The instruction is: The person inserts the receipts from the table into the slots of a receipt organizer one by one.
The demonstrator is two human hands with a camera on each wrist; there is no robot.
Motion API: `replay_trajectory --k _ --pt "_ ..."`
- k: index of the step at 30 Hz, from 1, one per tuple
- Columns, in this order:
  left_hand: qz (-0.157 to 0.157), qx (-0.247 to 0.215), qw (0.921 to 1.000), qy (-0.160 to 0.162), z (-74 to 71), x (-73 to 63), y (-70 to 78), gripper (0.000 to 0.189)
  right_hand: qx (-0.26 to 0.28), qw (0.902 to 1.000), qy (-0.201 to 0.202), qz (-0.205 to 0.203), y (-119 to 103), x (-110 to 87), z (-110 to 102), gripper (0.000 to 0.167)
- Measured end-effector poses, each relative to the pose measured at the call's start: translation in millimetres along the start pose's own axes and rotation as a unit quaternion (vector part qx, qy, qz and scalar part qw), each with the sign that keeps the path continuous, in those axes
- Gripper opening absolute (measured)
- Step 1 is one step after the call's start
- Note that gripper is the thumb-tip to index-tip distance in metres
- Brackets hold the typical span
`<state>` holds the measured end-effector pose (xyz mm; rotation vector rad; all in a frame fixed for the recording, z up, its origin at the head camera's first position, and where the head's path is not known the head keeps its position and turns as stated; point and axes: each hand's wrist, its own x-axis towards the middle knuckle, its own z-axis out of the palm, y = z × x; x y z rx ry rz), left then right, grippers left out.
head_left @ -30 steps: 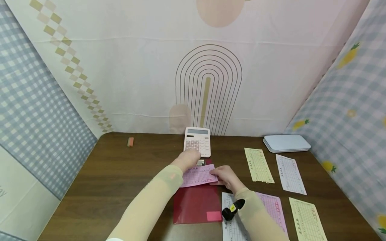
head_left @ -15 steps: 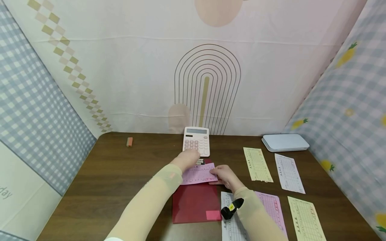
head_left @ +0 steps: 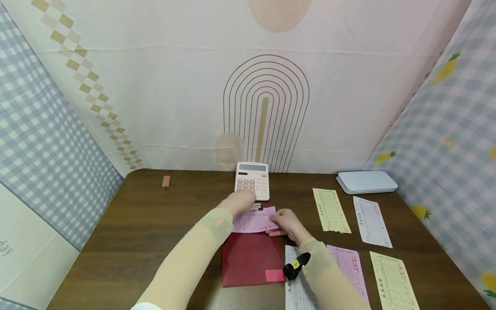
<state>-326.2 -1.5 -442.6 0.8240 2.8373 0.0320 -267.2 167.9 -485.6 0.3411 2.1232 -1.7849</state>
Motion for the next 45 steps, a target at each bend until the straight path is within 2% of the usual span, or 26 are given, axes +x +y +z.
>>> replay_trajectory --k 5,10,34,45 --pt "0.014 0.010 0.9998 0.008 0.5 0.2 3.9 0.015 -0.001 1.0000 -0.001 0.004 0.5 2.7 -4.7 0.011" --pt "0.009 0.007 0.9999 0.006 -0.8 -0.8 5.9 0.013 -0.008 0.9999 -0.001 0.009 -1.6 2.6 -4.9 0.009" --pt "0.019 0.027 0.9993 0.018 -1.3 -2.3 3.3 0.015 -0.020 0.9995 -0.008 0.022 -9.8 10.1 -5.1 0.010" --pt "0.017 0.014 0.9995 0.024 2.5 -2.0 -0.9 0.016 -0.017 0.9996 -0.005 0.020 -7.4 10.8 -2.0 0.011"
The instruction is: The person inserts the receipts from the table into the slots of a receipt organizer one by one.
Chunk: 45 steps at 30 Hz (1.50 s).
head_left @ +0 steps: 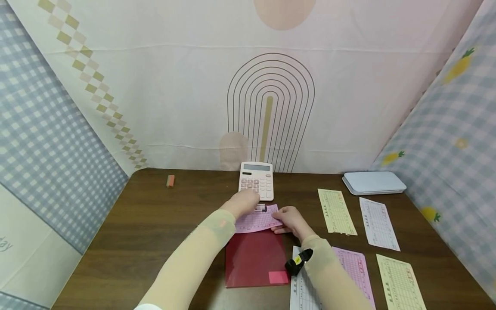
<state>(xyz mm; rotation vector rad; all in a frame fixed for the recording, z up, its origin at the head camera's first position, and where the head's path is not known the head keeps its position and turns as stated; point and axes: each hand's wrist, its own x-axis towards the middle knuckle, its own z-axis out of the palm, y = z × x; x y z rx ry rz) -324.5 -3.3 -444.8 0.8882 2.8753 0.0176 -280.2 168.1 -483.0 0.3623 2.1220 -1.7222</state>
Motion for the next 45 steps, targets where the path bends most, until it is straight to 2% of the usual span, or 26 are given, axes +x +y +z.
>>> replay_trajectory --k 5,11,22,28,32,37,45 --pt "0.007 -0.016 0.9998 0.002 1.8 -1.8 -2.4 0.019 -0.014 0.9999 0.003 -0.001 -0.7 -2.9 -0.5 0.012" --pt "0.016 -0.027 0.9995 0.003 3.3 -3.5 -4.9 0.011 -0.060 0.9980 0.013 -0.017 -3.7 -9.6 0.1 0.015" --pt "0.001 -0.016 0.9999 0.006 5.1 -2.1 -5.0 0.009 -0.102 0.9945 0.020 -0.015 -4.6 -13.8 -12.7 0.021" --pt "-0.002 -0.018 0.9998 -0.004 2.1 -4.0 -3.8 0.012 -0.122 0.9917 0.020 -0.035 -6.4 -18.7 -19.2 0.020" --pt "-0.001 -0.018 0.9998 -0.011 1.6 -4.0 -4.6 0.016 -0.144 0.9881 0.022 -0.049 -6.3 -19.5 -26.7 0.020" --pt "-0.001 -0.026 0.9996 -0.012 0.3 -3.7 -4.8 0.014 -0.182 0.9806 0.044 -0.058 -7.4 -19.4 -40.6 0.021" --pt "-0.009 -0.031 0.9994 -0.013 2.3 -0.9 -4.5 0.012 -0.206 0.9742 0.053 -0.076 -5.3 -19.8 -71.1 0.024"
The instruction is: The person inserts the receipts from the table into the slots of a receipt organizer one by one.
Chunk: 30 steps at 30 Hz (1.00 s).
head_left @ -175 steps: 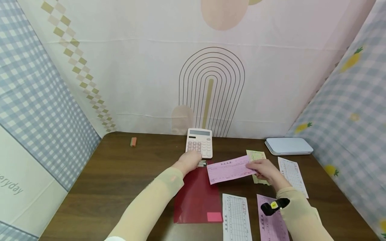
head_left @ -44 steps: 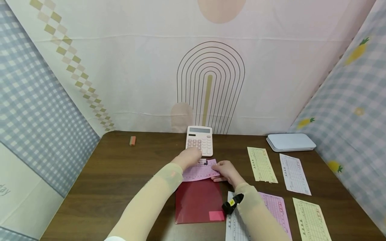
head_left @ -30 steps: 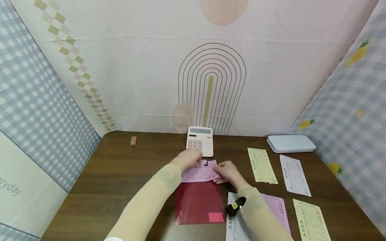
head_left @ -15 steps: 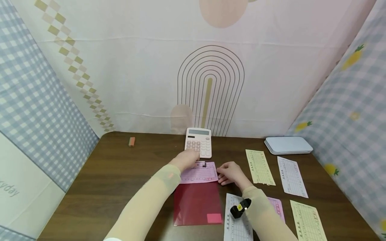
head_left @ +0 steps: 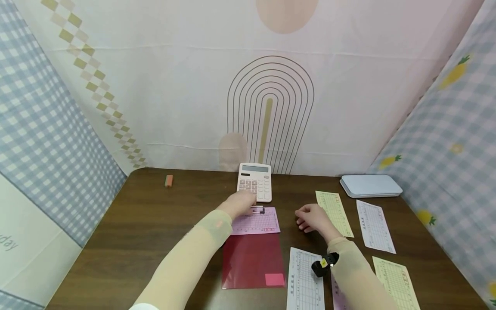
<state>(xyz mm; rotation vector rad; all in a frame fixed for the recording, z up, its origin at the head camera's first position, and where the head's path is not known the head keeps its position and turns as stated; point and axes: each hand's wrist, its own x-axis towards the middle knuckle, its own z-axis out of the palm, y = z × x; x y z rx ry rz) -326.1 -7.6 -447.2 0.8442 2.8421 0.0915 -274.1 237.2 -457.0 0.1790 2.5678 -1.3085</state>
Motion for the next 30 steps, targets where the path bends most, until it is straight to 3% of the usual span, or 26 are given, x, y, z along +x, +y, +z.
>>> replay_trajectory --k 8,20,26,30 --pt "-0.004 0.005 1.0000 0.007 -1.3 0.9 -2.7 0.017 -0.128 0.9894 0.040 -0.055 15.5 3.1 -36.8 0.028" --pt "-0.003 0.022 0.9997 0.012 -3.8 2.0 2.1 0.020 -0.189 0.9717 0.098 -0.102 55.2 15.4 -80.5 0.033" --pt "0.001 0.038 0.9992 0.014 -2.2 -0.8 7.1 0.015 -0.186 0.9722 0.087 -0.112 68.0 16.3 -93.6 0.029" --pt "-0.003 0.051 0.9985 0.020 -1.2 -2.0 8.5 0.013 -0.205 0.9668 0.091 -0.122 70.2 18.0 -101.6 0.026"
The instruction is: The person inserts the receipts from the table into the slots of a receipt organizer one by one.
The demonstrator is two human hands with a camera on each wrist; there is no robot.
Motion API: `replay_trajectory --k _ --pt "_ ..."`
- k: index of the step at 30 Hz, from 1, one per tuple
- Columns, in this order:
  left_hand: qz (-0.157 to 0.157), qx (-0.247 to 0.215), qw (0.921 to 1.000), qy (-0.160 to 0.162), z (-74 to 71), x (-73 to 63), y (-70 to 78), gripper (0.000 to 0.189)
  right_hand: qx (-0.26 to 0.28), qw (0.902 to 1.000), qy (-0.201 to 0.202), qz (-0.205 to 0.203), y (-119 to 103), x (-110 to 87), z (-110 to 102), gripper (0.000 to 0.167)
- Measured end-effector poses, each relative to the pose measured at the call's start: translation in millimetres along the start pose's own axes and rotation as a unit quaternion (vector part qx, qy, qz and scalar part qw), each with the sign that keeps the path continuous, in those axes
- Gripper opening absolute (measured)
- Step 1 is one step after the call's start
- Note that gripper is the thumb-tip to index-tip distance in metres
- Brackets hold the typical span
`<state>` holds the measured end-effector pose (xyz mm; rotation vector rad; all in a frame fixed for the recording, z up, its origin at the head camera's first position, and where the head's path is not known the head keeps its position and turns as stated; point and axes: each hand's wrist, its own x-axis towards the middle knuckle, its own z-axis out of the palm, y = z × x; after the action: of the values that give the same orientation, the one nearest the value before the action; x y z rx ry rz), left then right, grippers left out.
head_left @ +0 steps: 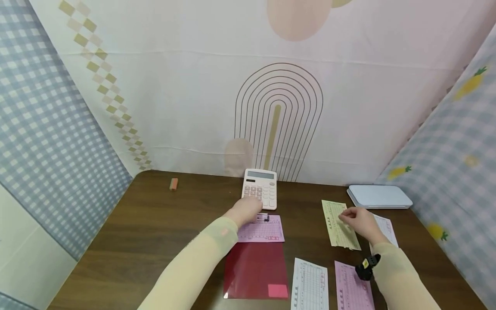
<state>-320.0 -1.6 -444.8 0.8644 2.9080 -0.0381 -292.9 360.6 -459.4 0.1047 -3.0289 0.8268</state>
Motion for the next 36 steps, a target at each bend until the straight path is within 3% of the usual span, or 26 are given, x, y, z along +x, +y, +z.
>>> replay_trajectory --k 11,19,36 --pt "0.018 0.058 0.9980 0.015 1.1 1.3 11.5 0.006 -0.061 0.9981 -0.002 -0.003 21.8 6.6 -10.4 0.041" --pt "0.004 0.034 0.9993 0.016 4.5 -0.2 8.7 0.008 -0.078 0.9966 0.019 -0.019 25.2 20.1 -2.8 0.034" --pt "0.007 0.045 0.9987 0.023 5.0 -1.3 5.7 0.011 -0.071 0.9968 -0.001 -0.036 21.4 48.6 5.3 0.034"
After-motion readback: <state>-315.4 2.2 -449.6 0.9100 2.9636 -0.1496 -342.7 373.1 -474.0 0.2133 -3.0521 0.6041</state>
